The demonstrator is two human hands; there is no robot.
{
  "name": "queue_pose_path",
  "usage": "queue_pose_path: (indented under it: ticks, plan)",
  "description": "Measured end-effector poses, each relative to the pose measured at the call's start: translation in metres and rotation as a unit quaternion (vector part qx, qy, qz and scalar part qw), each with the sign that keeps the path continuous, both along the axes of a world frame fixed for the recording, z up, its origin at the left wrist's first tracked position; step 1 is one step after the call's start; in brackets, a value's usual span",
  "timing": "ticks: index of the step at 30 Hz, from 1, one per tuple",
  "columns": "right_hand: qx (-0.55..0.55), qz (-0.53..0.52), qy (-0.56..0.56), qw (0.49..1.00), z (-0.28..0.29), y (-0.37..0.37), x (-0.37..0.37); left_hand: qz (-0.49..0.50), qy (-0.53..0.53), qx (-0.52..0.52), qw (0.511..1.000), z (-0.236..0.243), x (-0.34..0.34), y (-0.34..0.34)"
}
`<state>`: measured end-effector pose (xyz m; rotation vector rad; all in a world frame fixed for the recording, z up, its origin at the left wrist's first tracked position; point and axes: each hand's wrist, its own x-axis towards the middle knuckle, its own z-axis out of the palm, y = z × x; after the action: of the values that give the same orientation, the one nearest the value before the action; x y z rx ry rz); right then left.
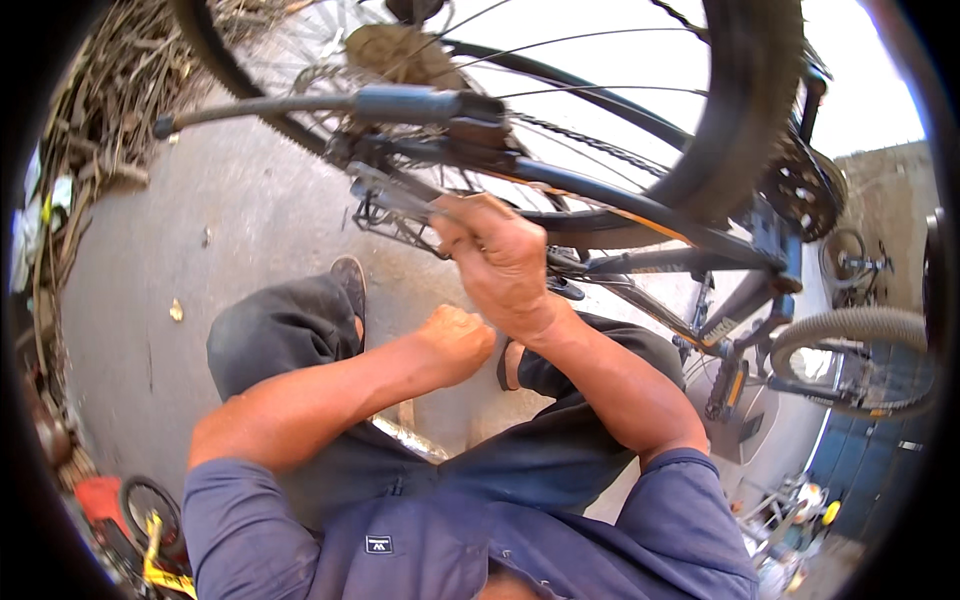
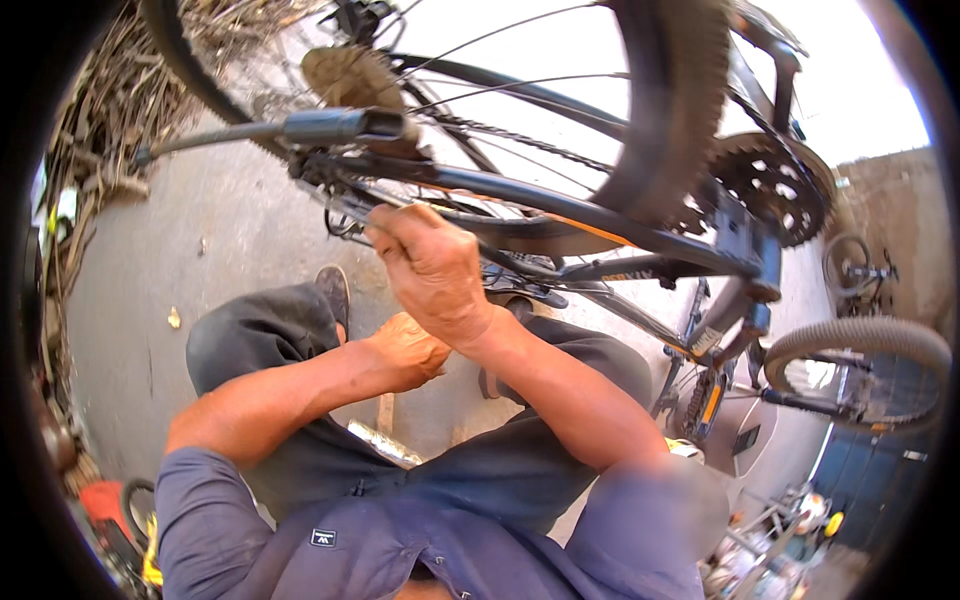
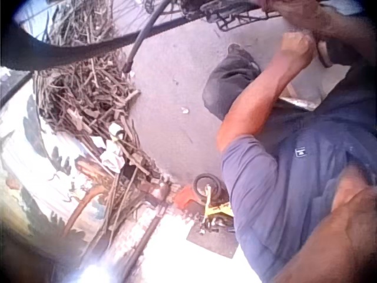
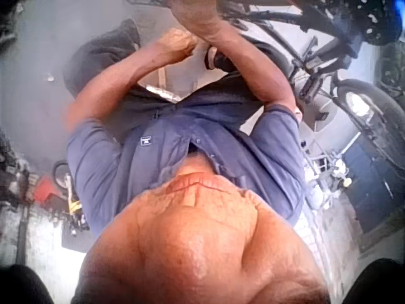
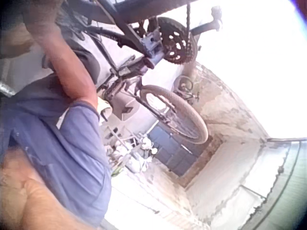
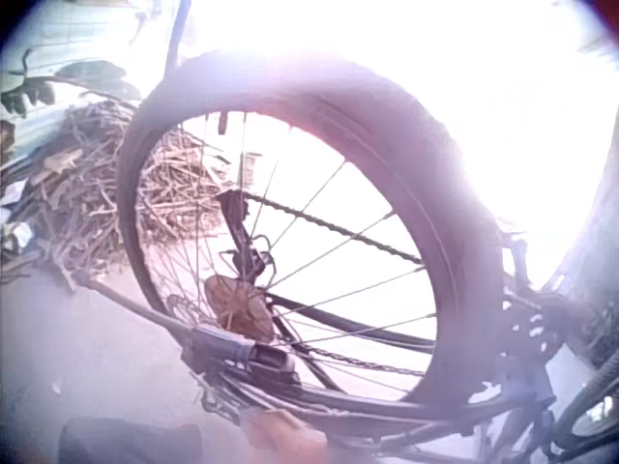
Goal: The person sits on the ground and uses a wrench to tighten a bolt on the rear derailleur of a bicycle. The person holds the derailleur with one hand and turns the wrench with the other to secure the component.
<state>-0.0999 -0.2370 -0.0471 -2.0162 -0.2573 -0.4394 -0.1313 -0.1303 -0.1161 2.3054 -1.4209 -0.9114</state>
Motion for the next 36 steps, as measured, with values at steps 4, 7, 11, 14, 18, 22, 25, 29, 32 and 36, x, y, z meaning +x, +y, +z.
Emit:
queue_pose_path:
  ticks: [4,7,11,14,18,22,25,29,32,36]
  plan:
    - [-0.019,0.007,-0.006,1.0,0.008,-0.008,-0.006,-0.008,0.008,0.034,0.999,0.001,0.004,-0.004]
    - [-0.018,0.01,-0.029,0.999,0.008,-0.01,-0.009,0.011,-0.011,-0.002,1.0,0.007,0.003,0.001]
    - [-0.063,0.013,-0.031,0.997,0.004,-0.015,-0.015,0.03,-0.011,0.024,0.999,0.02,0.007,0.006]
    - [-0.099,0.008,-0.025,0.995,0.002,-0.023,-0.021,0.054,-0.032,0.089,0.994,0.021,0.002,0.011]
    - [-0.139,0.001,0.005,0.99,0.001,-0.037,-0.028,0.098,-0.042,0.068,0.992,0.022,-0.014,0.02]
    - [-0.161,0.006,0.02,0.987,0.004,-0.048,-0.035,0.103,-0.046,0.075,0.991,0.021,-0.037,0.025]
    - [-0.159,0.011,0.005,0.987,0.007,-0.054,-0.041,0.12,-0.04,0.071,0.989,0.02,-0.049,0.032]
    - [-0.174,0.018,-0.018,0.984,0.002,-0.063,-0.046,0.12,-0.034,0.08,0.989,0.007,-0.053,0.04]
    - [-0.212,0.025,0.011,0.977,-0.011,-0.068,-0.048,0.078,-0.029,0.103,0.991,-0.007,-0.052,0.039]
    - [-0.241,0.04,0.072,0.967,-0.034,-0.074,-0.056,0.061,-0.003,0.075,0.995,0.002,-0.04,0.018]
